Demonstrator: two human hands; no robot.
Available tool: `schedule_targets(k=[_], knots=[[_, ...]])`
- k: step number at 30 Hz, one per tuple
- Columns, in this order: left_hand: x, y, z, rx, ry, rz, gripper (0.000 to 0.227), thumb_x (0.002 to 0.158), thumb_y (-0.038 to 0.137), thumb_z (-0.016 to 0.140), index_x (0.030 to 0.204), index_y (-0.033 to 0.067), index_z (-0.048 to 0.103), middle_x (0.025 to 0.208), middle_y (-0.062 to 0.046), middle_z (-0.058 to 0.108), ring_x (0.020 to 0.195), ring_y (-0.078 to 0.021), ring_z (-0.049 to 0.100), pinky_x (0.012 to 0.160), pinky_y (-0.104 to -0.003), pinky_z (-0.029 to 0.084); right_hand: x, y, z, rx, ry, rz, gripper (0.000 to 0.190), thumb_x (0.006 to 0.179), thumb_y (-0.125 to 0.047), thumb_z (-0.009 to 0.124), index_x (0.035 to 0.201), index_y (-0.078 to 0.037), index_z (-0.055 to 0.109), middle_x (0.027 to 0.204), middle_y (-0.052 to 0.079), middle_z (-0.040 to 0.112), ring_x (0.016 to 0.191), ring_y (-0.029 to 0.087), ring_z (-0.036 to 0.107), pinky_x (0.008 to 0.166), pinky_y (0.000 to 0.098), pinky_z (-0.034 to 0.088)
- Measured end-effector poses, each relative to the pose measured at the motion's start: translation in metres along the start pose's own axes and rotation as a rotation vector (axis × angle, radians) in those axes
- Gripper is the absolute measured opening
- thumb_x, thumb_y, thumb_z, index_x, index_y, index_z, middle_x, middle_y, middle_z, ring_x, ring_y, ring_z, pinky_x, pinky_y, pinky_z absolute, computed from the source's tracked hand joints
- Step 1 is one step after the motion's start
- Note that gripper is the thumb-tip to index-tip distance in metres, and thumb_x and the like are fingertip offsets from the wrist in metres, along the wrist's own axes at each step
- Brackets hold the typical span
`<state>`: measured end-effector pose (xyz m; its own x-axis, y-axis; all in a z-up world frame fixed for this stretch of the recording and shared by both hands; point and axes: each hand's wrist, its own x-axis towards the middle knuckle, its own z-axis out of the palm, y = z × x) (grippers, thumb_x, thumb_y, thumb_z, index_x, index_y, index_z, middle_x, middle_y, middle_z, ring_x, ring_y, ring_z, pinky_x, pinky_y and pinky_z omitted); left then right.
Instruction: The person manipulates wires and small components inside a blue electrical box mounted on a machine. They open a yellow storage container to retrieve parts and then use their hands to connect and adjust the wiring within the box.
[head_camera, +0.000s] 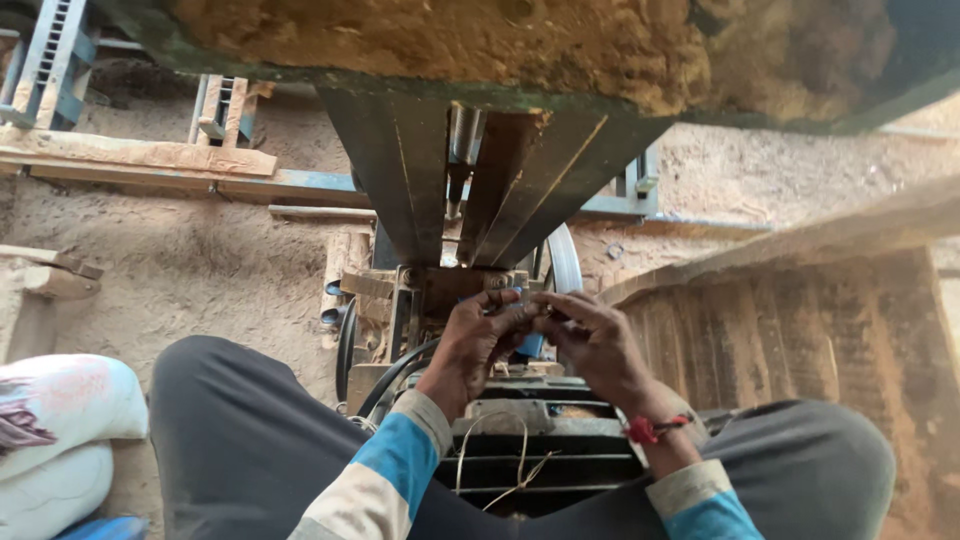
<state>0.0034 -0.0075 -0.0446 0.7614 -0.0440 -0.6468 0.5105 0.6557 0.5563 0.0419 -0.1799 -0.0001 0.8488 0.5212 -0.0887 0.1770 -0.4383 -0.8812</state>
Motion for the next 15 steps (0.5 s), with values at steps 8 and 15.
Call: schedule_targets(k=[8,15], knots=[[0.077,0.002,-0.072,1.0,0.177,0.388,0.037,0.086,0.044,0.073,0.101,0.0098,0.072,0.089,-0.002,0.076,0.077,-0.0153,0.071,0.074,-0.035,0.056,0.004,0.026,-0.012,0.2,0.242,0.232,0.032,0.099,-0.014,0.064,0.127,-0.001,0.071,0.094,0.012,0.078,0.083,0.013,0.074,0.075,0.0254,0.063],[0.169,-0.066,-0.14,1.155,-0.145,-0.165,0.074,0.091,0.074,0.063,0.097,0.002,0.08,0.093,-0.01,0.077,0.087,-0.0187,0.068,0.081,-0.035,0.052,-0.002,0.036,-0.008,0.183,0.297,0.254,0.039,0.098,-0.015,0.063,0.135,-0.002,0.065,0.1,0.007,0.077,0.081,0.011,0.068,0.072,0.0266,0.058]])
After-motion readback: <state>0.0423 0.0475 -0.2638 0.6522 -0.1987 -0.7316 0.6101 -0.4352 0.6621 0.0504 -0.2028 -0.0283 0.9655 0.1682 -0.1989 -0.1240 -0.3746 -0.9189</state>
